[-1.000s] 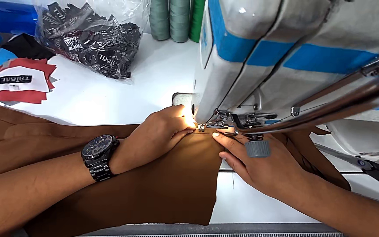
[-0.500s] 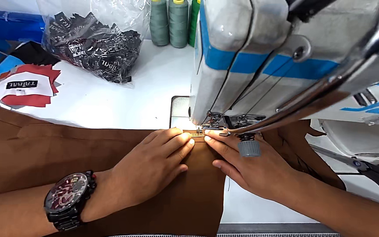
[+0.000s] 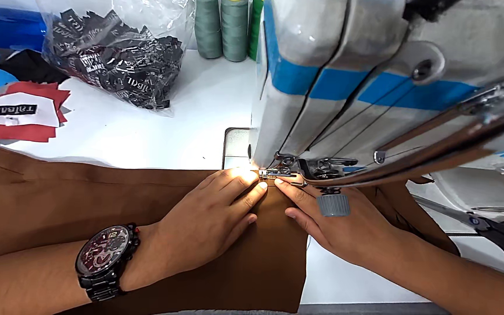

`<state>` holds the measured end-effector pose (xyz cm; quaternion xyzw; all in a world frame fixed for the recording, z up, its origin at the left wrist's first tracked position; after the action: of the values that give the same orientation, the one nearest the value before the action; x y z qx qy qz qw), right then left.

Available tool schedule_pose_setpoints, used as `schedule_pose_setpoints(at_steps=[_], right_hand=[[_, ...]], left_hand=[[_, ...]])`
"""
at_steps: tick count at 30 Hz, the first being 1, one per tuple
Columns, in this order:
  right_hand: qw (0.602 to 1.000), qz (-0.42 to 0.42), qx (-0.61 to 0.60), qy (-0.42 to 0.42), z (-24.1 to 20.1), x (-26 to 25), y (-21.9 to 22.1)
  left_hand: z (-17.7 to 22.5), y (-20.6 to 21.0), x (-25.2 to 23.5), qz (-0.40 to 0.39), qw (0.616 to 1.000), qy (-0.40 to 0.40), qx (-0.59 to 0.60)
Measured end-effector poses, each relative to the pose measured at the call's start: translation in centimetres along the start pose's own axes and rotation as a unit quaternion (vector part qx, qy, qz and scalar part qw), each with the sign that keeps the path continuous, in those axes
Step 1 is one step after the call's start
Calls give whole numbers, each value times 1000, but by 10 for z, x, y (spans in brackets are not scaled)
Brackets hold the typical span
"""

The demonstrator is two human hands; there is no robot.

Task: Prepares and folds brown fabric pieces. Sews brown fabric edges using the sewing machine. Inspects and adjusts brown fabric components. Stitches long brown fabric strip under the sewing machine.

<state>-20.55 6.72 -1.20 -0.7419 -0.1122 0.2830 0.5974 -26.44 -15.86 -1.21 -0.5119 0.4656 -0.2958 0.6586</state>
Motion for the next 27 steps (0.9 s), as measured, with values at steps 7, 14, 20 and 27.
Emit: schedule_pose_setpoints(at_steps=[7, 14, 20, 27], right_hand=[[1000, 0, -3, 3, 0, 0, 1], [1000, 2, -3, 5, 0, 1, 1], [1000, 10, -9, 6, 3, -2, -1], [1000, 27, 5, 4, 4, -2, -4]], left_hand=[[-2, -1, 1, 0, 1000, 1, 9], [0, -1, -1, 10, 1000, -2, 2], [0, -2, -2, 10, 1000, -1, 5], [-2, -1, -2, 7, 1000, -3, 20]])
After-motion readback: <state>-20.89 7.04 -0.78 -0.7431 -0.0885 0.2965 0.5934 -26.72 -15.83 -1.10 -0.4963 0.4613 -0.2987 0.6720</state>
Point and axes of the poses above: each hand's wrist, its own x-axis away from the middle knuckle, its own y-axis out of the palm, z = x × y, the point moved 3 cm from there along -x, towards the middle knuckle, and after that the axes turned 5 degrees about -x, right-handed, at the moved point
